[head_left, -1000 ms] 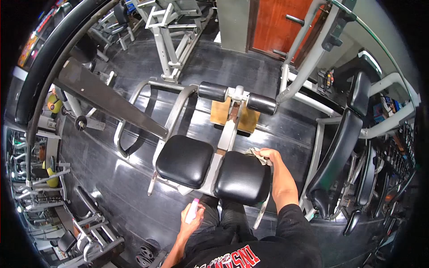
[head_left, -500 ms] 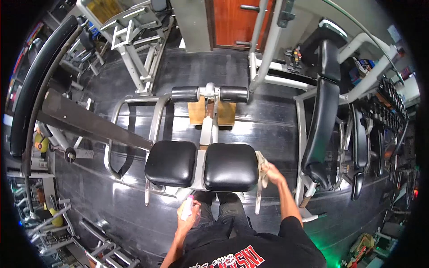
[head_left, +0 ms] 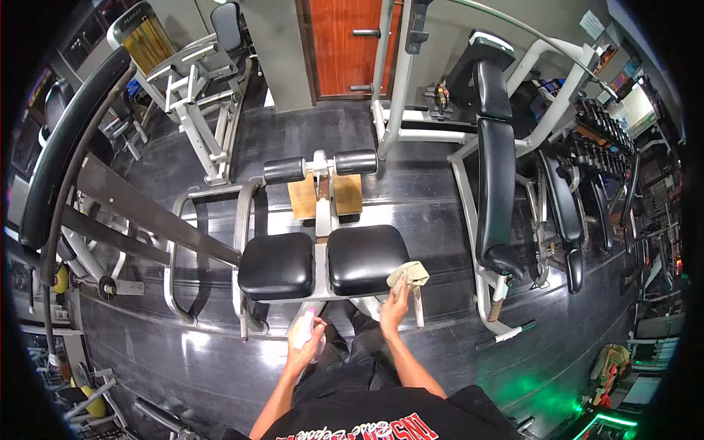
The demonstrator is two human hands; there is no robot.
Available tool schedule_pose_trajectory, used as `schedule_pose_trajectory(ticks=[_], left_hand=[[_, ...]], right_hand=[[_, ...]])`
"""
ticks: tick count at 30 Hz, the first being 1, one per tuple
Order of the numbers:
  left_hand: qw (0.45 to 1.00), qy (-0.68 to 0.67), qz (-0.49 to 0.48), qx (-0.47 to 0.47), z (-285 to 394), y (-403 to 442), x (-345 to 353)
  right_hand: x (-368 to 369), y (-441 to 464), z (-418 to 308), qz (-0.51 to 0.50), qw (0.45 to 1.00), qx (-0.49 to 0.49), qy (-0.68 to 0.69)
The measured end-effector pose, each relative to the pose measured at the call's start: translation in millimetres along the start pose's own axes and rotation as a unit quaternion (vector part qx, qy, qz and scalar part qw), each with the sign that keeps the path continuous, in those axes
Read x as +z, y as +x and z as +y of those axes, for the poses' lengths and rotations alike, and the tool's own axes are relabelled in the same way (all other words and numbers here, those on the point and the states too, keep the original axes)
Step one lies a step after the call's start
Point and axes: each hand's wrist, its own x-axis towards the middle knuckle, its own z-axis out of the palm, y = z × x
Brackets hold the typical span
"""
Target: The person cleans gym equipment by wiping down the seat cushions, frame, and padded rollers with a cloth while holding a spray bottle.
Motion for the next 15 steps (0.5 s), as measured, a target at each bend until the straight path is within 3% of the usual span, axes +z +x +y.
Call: schedule_pose_trajectory(ticks=[5,13,15], left_hand=[[1.0,-0.017,0.011,0.003,-11.6,-22.8,-21.3],[0.999,0.012,0.026,0.042,-23.8,-52.8,-49.2],[0.999,-0.007,0.04,0.031,-28.0,-59.3,-54.9]], right_hand=[[43.8,-25.0,-18.9,0.08,0.995,0.042,0.039],[104.2,-111.3,-46.2,-0.079,0.989,0.029,0.118],[99.9,-115.8,-41.9,-0.097,0.994,0.007,0.056]])
